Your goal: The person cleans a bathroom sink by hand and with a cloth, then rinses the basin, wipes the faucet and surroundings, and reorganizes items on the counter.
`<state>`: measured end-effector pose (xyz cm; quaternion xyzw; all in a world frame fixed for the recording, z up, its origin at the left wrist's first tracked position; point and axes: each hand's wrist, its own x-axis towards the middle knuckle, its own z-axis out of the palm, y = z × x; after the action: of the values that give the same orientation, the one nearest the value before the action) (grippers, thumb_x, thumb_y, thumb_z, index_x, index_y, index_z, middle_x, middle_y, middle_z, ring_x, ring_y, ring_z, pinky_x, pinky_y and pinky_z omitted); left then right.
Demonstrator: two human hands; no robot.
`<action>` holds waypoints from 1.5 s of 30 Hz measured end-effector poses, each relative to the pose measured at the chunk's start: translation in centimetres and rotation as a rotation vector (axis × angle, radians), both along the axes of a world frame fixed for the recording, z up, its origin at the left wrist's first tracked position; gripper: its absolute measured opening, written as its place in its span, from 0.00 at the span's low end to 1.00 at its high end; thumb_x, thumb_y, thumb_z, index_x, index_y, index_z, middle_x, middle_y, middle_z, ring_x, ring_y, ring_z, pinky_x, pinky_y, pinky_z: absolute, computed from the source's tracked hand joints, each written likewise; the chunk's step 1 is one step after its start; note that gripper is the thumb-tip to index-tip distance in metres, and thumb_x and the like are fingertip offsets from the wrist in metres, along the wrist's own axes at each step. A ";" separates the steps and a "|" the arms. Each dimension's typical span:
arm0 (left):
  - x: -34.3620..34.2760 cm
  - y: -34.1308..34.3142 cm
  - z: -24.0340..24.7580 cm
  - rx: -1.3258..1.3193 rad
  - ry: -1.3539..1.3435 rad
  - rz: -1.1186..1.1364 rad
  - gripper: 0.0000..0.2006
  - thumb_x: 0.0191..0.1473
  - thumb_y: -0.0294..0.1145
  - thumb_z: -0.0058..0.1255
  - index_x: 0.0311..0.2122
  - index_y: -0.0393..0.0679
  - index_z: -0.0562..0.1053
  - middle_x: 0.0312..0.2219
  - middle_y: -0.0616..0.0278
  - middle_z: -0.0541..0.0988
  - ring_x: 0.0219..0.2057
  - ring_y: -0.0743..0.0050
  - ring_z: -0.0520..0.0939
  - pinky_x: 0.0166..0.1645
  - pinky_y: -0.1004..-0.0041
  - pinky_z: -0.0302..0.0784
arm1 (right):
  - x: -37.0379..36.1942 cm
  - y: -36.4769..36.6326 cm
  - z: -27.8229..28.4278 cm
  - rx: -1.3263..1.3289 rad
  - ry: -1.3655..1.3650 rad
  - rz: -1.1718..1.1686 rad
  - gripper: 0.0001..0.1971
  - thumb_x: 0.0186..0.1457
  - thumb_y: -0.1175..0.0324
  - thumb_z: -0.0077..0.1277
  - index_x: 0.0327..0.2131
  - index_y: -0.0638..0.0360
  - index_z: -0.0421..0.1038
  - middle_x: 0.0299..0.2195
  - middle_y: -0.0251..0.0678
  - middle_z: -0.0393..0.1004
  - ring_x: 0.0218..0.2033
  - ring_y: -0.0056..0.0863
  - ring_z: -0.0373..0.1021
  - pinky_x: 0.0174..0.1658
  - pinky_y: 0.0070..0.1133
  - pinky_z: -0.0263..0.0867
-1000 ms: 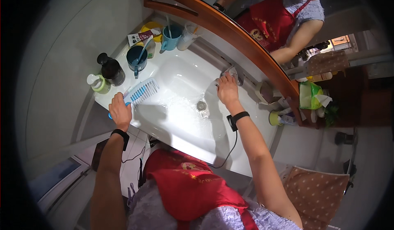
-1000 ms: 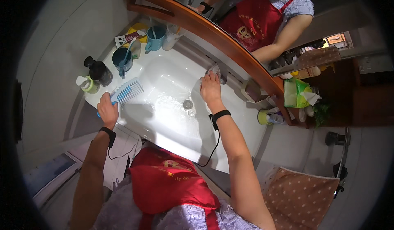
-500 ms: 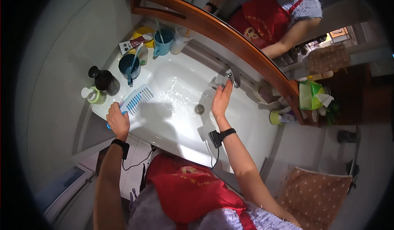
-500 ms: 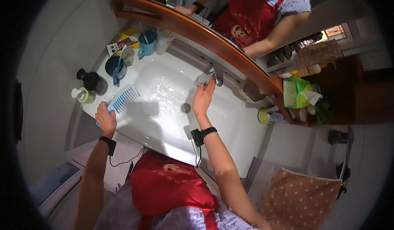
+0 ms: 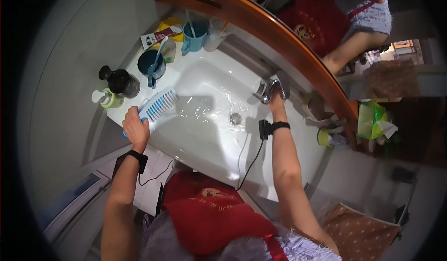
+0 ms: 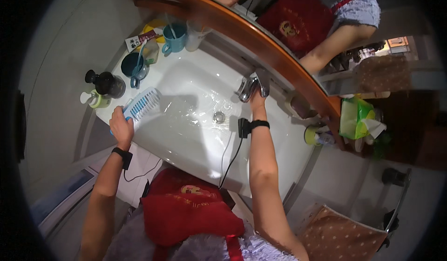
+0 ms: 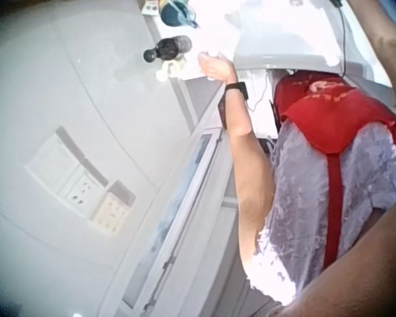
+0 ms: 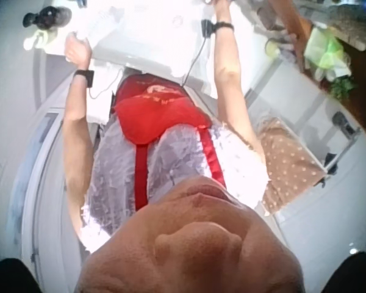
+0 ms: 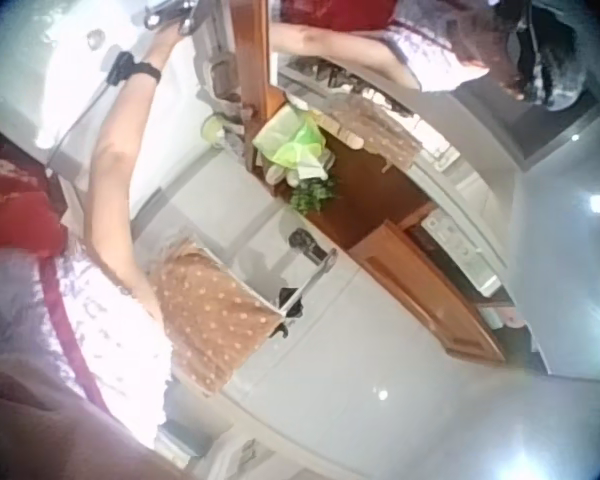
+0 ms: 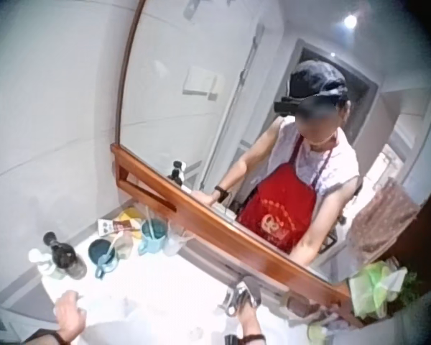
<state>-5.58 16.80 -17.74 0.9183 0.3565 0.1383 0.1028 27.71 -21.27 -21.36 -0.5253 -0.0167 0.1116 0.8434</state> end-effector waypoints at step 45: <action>1.1 -0.6 0.8 -0.014 0.052 0.020 0.20 0.41 0.22 0.60 0.42 0.41 0.67 0.40 0.55 0.75 0.46 0.52 0.74 0.48 0.57 0.67 | -10.5 -12.3 3.8 -0.910 -0.036 -0.047 0.22 0.54 0.80 0.46 0.53 0.54 0.69 0.24 0.24 0.68 0.26 0.15 0.66 0.33 0.16 0.65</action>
<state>-4.48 16.21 -16.93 0.9173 0.3691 0.1129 0.0983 17.21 -33.53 -17.60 -0.8446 0.0311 0.0793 0.5286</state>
